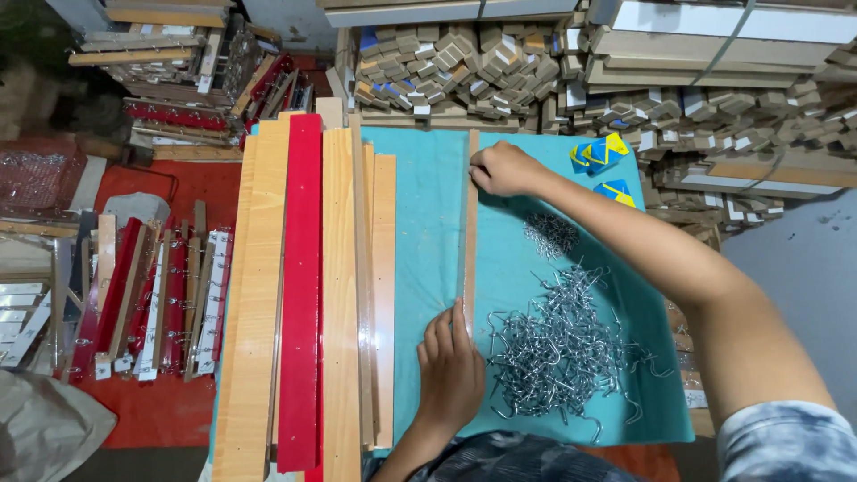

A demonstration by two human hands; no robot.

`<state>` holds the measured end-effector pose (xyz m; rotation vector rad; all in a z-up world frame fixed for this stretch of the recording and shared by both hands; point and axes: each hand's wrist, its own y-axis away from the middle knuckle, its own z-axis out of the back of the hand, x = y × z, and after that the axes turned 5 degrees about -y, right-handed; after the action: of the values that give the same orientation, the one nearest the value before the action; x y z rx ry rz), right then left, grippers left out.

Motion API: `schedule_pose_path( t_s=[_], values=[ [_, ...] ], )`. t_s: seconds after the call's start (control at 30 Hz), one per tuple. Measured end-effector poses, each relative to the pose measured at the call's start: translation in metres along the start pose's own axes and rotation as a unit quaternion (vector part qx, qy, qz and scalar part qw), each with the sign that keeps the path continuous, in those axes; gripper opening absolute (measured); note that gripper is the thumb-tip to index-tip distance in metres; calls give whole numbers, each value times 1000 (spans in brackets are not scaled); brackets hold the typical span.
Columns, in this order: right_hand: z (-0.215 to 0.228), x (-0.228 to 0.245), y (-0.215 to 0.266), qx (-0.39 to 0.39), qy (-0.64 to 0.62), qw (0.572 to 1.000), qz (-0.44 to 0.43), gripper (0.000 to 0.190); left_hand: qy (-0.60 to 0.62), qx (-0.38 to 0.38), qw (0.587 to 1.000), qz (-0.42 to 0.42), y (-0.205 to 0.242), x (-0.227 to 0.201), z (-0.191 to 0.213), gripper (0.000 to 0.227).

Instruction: Assembling metal hooks onto wooden strips to create racks by inserting them into pre-drilled holes.

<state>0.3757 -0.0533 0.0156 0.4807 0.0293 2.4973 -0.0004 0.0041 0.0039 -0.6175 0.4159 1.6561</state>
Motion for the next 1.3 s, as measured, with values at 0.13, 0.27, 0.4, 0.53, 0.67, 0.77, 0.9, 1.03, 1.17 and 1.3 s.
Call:
schedule_pose_path(
  t_s=[0.13,0.27,0.4,0.53,0.67,0.77,0.9,1.03,1.17,1.3],
  values=[
    [1,27,-1,-25,-110,980,-162,35,0,-4,1000,-4,0,-1,3,62],
    [-3,15,-1,-33,-156,972,-173,37,6,-4,1000,-6,-1,-2,5,63],
    [22,13,18,11,-242,955,-173,46,13,-5,1000,-3,-1,1,1,60],
    [16,-30,29,-98,-194,964,-152,16,15,-12,1000,2,0,8,-8,60],
    [-16,-67,42,-196,-67,977,-54,34,16,-15,1000,3,-2,7,-6,58],
    [-39,-67,49,-240,-32,970,-22,37,18,-23,1000,3,-8,4,-3,59],
    [-50,-60,52,-311,-34,950,-9,25,-5,-58,998,-8,-19,4,-3,57],
    [-57,-71,50,-348,-53,936,19,18,-53,-95,994,-24,-32,8,-12,57],
    [-53,-71,55,-331,-74,938,-74,17,-98,-120,988,-26,-35,11,-14,57],
    [-47,-72,67,-342,-196,916,-70,29,-69,-80,994,-3,-30,8,-12,61]
  ],
)
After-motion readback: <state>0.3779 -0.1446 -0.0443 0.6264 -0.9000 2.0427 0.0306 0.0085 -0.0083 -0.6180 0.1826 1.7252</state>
